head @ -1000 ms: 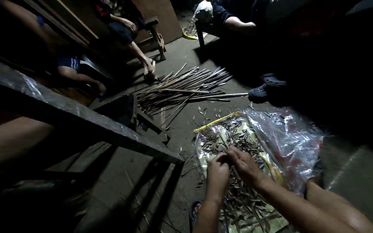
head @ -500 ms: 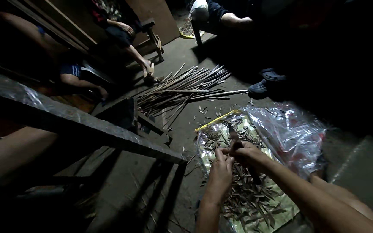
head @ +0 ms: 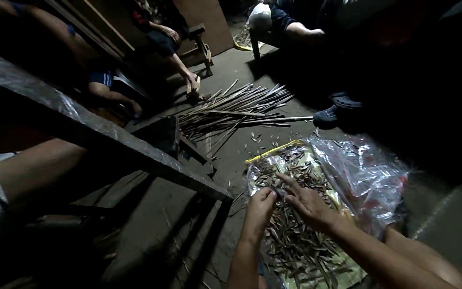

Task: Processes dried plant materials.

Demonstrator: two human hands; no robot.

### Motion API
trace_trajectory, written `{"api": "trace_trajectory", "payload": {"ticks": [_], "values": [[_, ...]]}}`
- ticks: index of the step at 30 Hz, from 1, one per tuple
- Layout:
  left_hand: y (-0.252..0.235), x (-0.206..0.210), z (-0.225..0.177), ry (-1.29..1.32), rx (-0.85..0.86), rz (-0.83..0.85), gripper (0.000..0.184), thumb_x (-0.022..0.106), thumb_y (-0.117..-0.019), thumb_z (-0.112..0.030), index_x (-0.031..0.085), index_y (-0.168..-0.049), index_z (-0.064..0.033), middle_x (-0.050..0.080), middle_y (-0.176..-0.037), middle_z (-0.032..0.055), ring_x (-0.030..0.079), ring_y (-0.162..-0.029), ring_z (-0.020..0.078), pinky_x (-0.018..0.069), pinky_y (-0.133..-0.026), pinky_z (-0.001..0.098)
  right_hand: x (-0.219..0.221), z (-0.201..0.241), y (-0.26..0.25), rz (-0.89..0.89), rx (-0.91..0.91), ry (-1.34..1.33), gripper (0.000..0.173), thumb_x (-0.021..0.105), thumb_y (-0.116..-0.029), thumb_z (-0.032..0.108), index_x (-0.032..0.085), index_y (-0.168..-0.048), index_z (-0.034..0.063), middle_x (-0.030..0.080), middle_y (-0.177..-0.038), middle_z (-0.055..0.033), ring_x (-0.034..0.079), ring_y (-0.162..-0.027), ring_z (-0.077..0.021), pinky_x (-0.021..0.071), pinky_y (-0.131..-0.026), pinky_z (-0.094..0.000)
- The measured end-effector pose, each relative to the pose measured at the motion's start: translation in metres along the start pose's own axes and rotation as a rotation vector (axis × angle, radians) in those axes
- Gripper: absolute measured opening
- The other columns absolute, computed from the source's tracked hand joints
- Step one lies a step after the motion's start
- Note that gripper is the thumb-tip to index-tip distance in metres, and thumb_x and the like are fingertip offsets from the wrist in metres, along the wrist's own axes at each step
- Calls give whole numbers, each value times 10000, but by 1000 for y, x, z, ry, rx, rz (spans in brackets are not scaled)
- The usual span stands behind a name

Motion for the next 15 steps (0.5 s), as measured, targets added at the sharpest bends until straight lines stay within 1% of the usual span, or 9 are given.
{"api": "trace_trajectory", "payload": {"ticks": [2,4,5,7,9,10,12,14,15], "values": [[3,3,1,122,21,52,200,453,-1053,-51,601,-919,-56,466,-639,-70,395,-490,-4,341,-459,156,5,-1,3,-26,-84,38,673,272,-1075,513,512,-1452,10,656,-765,-132,625,-613,-289,521,-577,-506],[6,6,2,201,28,93,203,451,-1055,-37,581,-904,-78,468,-627,-85,388,-484,-19,335,-453,147,4,-2,3,-31,-105,50,645,288,-1073,498,578,-1350,-7,674,-790,-144,655,-650,-294,529,-592,-504],[7,7,3,229,29,102,220,449,-1056,-35,569,-880,-92,459,-612,-92,381,-475,-24,330,-446,143,4,-2,2,-24,-110,68,644,278,-1071,502,596,-1301,-9,679,-807,-146,668,-674,-298,532,-600,-505],[7,10,6,260,40,101,253,437,-1051,-26,571,-850,-102,455,-600,-96,377,-466,-25,331,-440,142,2,-2,2,-36,-133,134,655,271,-1068,507,625,-1240,-17,687,-810,-149,690,-695,-310,542,-601,-511],[10,16,6,254,45,54,256,441,-1036,-7,594,-854,-101,482,-623,-89,396,-487,-18,348,-458,151,4,-4,2,-96,-161,219,665,269,-1064,509,657,-1176,-20,688,-774,-142,698,-670,-307,547,-570,-503],[11,19,3,232,32,14,245,454,-1024,4,598,-852,-94,497,-640,-84,417,-508,-15,367,-480,157,5,-5,1,-121,-155,246,649,275,-1064,497,665,-1141,-16,681,-752,-138,697,-658,-308,545,-557,-499],[12,25,-1,145,8,-70,193,494,-996,26,622,-876,-52,534,-701,-59,466,-577,-8,404,-541,167,6,-3,1,-121,-70,234,624,281,-1070,470,667,-1098,-20,670,-738,-150,696,-663,-332,539,-560,-515],[9,29,-3,6,10,-116,171,523,-983,27,691,-984,-1,616,-822,1,533,-698,31,451,-650,215,7,0,-1,-83,68,163,641,245,-1077,494,639,-1051,-11,638,-728,-147,681,-692,-335,528,-590,-527],[7,30,-3,-78,12,-123,193,524,-988,15,708,-1043,11,658,-893,47,575,-779,75,476,-727,268,8,1,-2,-65,128,119,644,230,-1076,509,620,-1038,-3,618,-726,-138,667,-704,-326,520,-607,-524]]}}
Point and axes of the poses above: each hand's wrist, its own y-axis away from the middle knuckle, its own x-axis out of the palm, z = x × y, the point moved 1 cm from there along -y, towards the middle knuckle
